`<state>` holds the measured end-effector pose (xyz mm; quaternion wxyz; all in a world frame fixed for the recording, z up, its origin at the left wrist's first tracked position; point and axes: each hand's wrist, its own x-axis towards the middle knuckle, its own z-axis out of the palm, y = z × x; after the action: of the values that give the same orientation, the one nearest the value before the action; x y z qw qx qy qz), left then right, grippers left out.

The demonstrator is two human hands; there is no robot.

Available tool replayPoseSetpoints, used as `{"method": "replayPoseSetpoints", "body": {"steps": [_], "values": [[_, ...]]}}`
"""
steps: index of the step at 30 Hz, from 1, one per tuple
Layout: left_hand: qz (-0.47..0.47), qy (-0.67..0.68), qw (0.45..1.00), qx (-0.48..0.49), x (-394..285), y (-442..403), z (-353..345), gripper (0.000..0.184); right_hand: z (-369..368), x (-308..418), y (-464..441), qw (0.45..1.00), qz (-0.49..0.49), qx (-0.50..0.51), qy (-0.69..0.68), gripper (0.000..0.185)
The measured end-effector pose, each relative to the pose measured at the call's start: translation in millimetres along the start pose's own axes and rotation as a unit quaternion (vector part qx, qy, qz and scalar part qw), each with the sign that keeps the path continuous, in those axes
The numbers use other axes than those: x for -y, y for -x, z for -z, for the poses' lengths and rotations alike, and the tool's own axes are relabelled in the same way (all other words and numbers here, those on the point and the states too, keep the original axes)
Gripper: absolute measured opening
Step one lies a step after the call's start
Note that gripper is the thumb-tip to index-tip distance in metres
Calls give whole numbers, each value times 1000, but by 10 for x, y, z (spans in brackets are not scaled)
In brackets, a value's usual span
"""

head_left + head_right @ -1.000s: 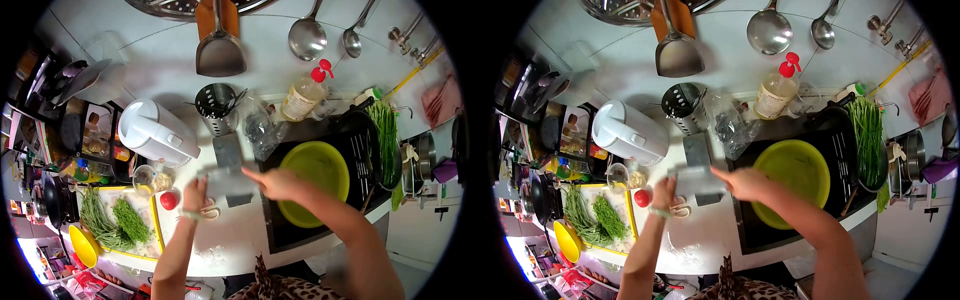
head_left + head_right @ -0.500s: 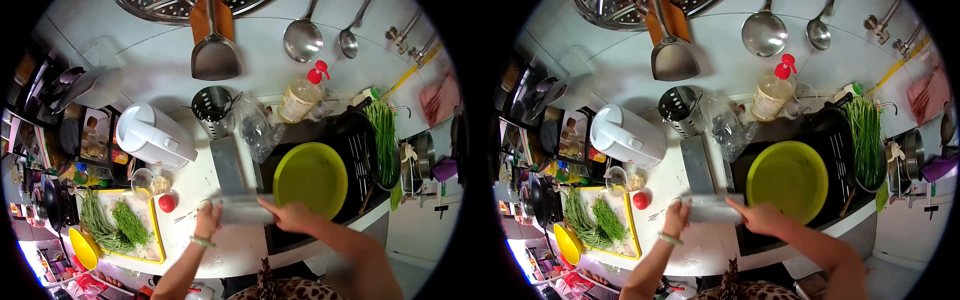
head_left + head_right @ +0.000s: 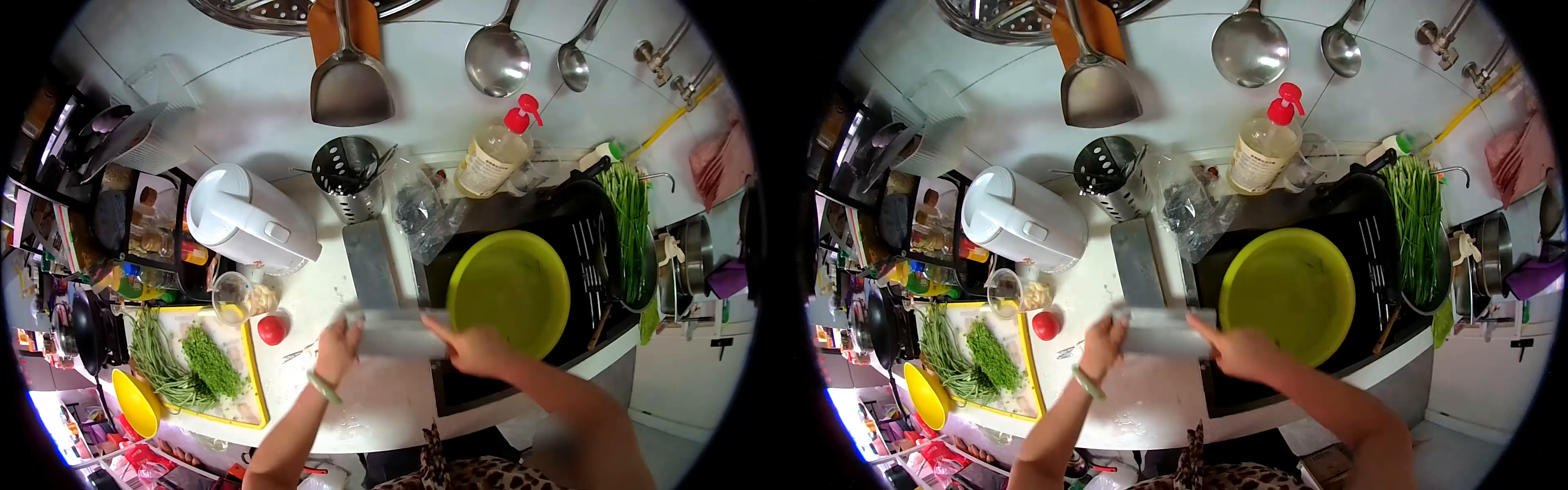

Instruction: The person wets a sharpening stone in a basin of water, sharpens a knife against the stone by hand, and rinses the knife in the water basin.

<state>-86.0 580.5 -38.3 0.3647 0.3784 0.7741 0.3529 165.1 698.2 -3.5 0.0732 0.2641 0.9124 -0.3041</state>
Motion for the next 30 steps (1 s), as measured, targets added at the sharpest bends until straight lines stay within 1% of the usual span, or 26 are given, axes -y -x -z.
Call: {"method": "replayPoseSetpoints", "body": {"steps": [1, 2, 3, 5, 6, 7, 8, 9, 10, 12, 13, 14, 15, 17, 19, 20, 21, 23, 24, 25, 26, 27, 29, 30], "values": [[-20, 7, 1000, -10, -78, -241, 79, 26, 294, 85, -250, 992, -71, 80, -66, 68], [-39, 14, 999, -20, -155, -482, 158, 25, 468, 116, -489, 994, -84, 69, -18, 62], [55, 93, 994, 4, -467, -637, 274, 24, 454, 34, -666, 998, -55, 6, -30, 59], [91, 47, 995, 12, -516, -676, 298, 26, 399, 22, -652, 998, -50, -4, -40, 60], [8, 23, 1000, -2, -304, -514, 196, 28, 431, 91, -487, 995, -78, 50, -39, 62], [15, 23, 1000, 5, -241, -229, 114, 29, 415, 172, -236, 988, -107, 102, -39, 63], [22, 24, 999, 12, -284, 58, 54, 31, 321, 189, -32, 986, -92, 139, -15, 68], [120, 50, 991, 37, -356, 255, -5, 32, -85, 29, 208, 997, -7, 42, -71, 71], [121, 52, 991, 38, -288, 206, -22, 32, -4, 80, 197, 995, -28, 65, -66, 70], [78, 24, 996, 28, -47, 29, 19, 31, 201, 169, 22, 991, -68, 93, -71, 69], [-21, -47, 999, -6, -54, -251, 125, 30, 374, 174, -232, 988, -88, 97, -78, 68], [6, 28, 1000, -2, -212, -453, 213, 30, 422, 128, -473, 997, -57, 42, -26, 65], [34, 101, 994, -1, -369, -658, 300, 30, 445, 74, -696, 997, -63, 20, -42, 65], [83, 13, 996, 22, -398, -731, 379, 30, 436, 50, -721, 998, -39, 20, -35, 62], [52, 99, 993, 28, -101, -313, 179, 30, 401, 201, -324, 990, -87, 97, -47, 64], [141, 78, 986, 50, -156, -52, 137, 30, 333, 252, -117, 984, -101, 141, -49, 67], [58, 14, 998, 19, -99, 200, 49, 27, 24, 161, 124, 995, -34, 83, -39, 70], [56, -15, 998, 20, -242, 294, 38, 31, -16, 140, 171, 994, -29, 97, -42, 70], [-70, -63, 995, -27, 135, 60, 53, 34, 83, 143, 38, 993, -34, 86, -68, 69], [-72, -61, 995, -37, 100, -196, 140, 36, 255, 134, -208, 992, -39, 74, -94, 69], [-73, -59, 994, -47, 64, -451, 226, 38, 349, 117, -470, 997, -35, 53, -39, 67], [52, -11, 998, -19, -318, -569, 377, 41, 430, 83, -687, 999, -10, 15, -48, 66], [52, -34, 998, -11, -196, -547, 414, 41, 449, 69, -779, 998, -2, 21, -56, 66], [54, -54, 997, -3, -235, -490, 429, 41, 494, 160, -654, 996, -26, 70, -49, 66]]}}
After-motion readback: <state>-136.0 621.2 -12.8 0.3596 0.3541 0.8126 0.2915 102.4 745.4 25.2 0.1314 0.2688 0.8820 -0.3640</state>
